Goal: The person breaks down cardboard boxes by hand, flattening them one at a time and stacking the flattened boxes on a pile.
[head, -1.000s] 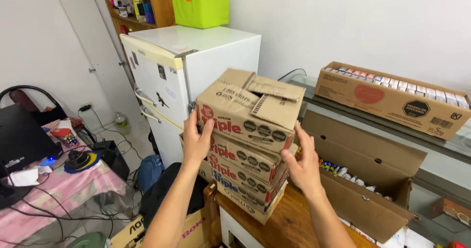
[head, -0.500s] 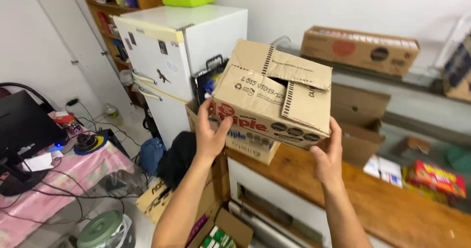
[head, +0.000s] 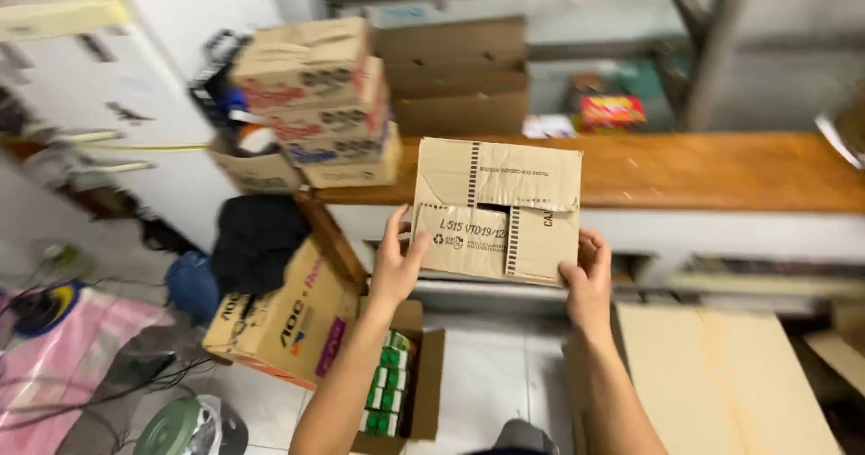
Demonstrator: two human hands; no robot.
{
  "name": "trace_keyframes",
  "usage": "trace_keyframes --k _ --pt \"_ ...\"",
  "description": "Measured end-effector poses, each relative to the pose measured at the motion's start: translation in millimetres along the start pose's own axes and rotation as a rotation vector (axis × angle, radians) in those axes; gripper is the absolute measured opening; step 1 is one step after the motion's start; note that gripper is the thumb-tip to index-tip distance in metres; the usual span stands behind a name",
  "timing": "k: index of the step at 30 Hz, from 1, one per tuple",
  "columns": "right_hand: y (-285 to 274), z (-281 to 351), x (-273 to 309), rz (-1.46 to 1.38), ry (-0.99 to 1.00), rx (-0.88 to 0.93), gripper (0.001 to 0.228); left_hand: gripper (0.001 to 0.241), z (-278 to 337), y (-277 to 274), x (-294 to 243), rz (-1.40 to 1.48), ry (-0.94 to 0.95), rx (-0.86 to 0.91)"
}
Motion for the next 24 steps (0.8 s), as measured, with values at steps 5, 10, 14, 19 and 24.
trace_keyframes --k 5,10,14,19,24 --pt "-96 72 39 0.194 0.117 -0.152 0.085 0.081 10 137 24 -0.172 -0.059 0.257" --pt "-217 155 5 0.382 0.251 -0.405 0.087 0.088 22 305 75 -0.293 -0.164 0.473" --pt "-301 242 -34 0.493 0.471 -0.609 0.088 0.103 77 411 76 -0.444 -0.191 0.672" --pt "-371 326 -62 0.567 0.624 -0.807 0.09 0.113 128 530 100 -0.642 -0.029 0.838" --pt "-397 387 -74 0.514 0.767 -0.994 0.095 0.124 167 614 116 -0.732 0.066 0.975"
Point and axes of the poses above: each hand's wrist, its own z-axis away from the middle knuckle, its own y-axis out of the palm, x = y × z, the point moved 9 cm from there along -z, towards the middle knuckle, and after that the axes turned 5 degrees about -y, right-handed, at the moved point
